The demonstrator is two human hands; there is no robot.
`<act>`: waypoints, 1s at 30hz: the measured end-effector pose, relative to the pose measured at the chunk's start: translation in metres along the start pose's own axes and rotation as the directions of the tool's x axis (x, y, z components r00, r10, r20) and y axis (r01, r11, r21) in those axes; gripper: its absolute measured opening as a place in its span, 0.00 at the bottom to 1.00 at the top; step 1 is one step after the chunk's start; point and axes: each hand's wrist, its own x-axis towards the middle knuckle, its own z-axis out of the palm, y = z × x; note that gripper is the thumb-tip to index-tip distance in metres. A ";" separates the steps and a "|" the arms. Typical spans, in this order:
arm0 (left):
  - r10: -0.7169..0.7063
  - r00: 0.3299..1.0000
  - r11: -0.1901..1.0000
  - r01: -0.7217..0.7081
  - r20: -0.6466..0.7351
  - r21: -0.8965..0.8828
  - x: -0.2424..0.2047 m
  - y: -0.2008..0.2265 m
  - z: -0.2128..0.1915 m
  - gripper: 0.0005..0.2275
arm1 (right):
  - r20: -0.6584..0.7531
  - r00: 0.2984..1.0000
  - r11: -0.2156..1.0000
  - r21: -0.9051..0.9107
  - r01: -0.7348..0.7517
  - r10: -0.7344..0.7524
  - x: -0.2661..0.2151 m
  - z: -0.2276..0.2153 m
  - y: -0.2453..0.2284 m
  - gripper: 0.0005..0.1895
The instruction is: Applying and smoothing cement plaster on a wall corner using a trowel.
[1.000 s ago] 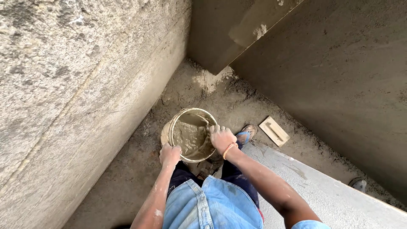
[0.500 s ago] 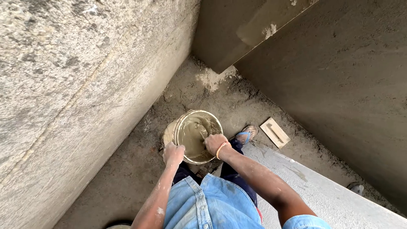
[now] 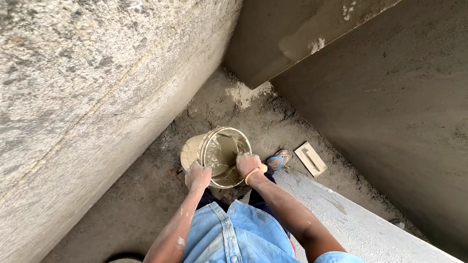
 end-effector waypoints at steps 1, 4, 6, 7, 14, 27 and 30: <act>0.017 1.000 1.000 -0.017 -0.001 0.005 0.000 0.002 -0.002 0.21 | 0.034 0.999 0.992 0.121 -0.020 0.016 0.004 0.005 -0.004 0.12; 0.068 0.997 0.998 -0.067 -0.038 0.019 0.006 -0.003 -0.002 0.22 | 0.101 0.995 0.969 0.248 -0.017 -0.009 -0.003 -0.025 -0.008 0.14; 0.113 0.992 0.993 -0.111 -0.063 0.040 0.012 -0.011 -0.003 0.23 | 0.132 0.991 0.965 0.261 -0.009 -0.026 -0.020 -0.057 -0.005 0.17; 0.094 0.993 0.995 -0.095 -0.072 -0.001 0.018 -0.011 -0.003 0.22 | 0.138 0.990 0.934 0.352 -0.061 0.013 -0.029 -0.074 0.002 0.16; -0.044 0.996 0.961 0.020 -0.081 -0.275 0.049 -0.015 0.002 0.17 | -0.039 0.999 0.838 0.545 0.024 -0.003 -0.007 -0.191 0.118 0.13; -0.054 0.995 0.964 0.030 -0.086 -0.266 0.034 0.003 -0.006 0.21 | -0.698 0.699 0.972 0.235 0.016 0.157 -0.094 -0.265 0.061 0.09; -0.025 0.999 0.982 0.019 -0.029 -0.189 0.024 0.006 -0.003 0.21 | -0.356 0.923 0.981 0.173 -0.087 0.144 -0.062 -0.169 0.046 0.12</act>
